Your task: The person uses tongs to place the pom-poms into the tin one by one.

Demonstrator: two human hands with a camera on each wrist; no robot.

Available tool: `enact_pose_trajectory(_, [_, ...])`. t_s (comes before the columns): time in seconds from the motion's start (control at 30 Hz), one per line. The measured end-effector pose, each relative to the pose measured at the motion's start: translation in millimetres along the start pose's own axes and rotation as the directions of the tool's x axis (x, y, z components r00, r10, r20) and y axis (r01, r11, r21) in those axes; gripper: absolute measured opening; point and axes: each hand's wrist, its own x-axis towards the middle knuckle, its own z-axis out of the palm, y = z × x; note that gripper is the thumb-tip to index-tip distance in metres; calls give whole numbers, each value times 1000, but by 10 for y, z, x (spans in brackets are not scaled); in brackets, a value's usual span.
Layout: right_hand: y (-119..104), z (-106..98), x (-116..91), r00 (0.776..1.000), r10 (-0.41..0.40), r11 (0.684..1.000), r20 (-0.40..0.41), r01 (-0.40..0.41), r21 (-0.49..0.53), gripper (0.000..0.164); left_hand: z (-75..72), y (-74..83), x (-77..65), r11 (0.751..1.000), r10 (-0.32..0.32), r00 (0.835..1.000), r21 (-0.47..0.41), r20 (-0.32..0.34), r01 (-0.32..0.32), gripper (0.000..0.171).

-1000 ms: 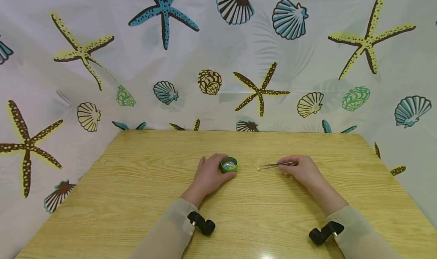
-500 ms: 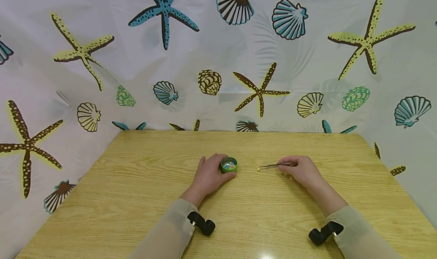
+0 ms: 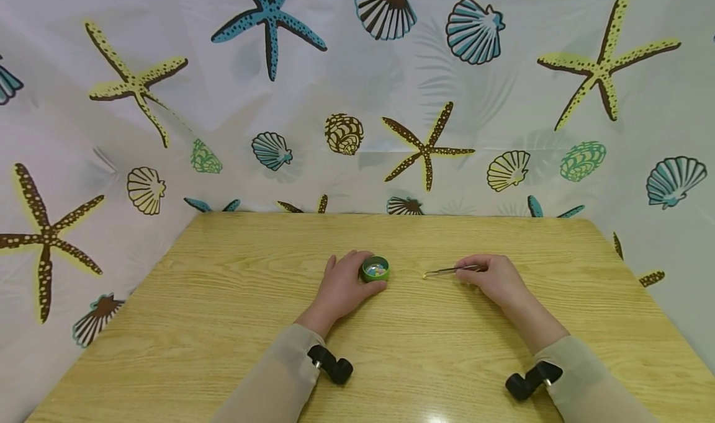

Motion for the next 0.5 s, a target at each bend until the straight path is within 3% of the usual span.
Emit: enact_pose_trajectory(0.5, [-29,2,3,999,26,999,-19,-25,37,25,-2,-2,-3,1000,-2,1000,-12,-2,2,65])
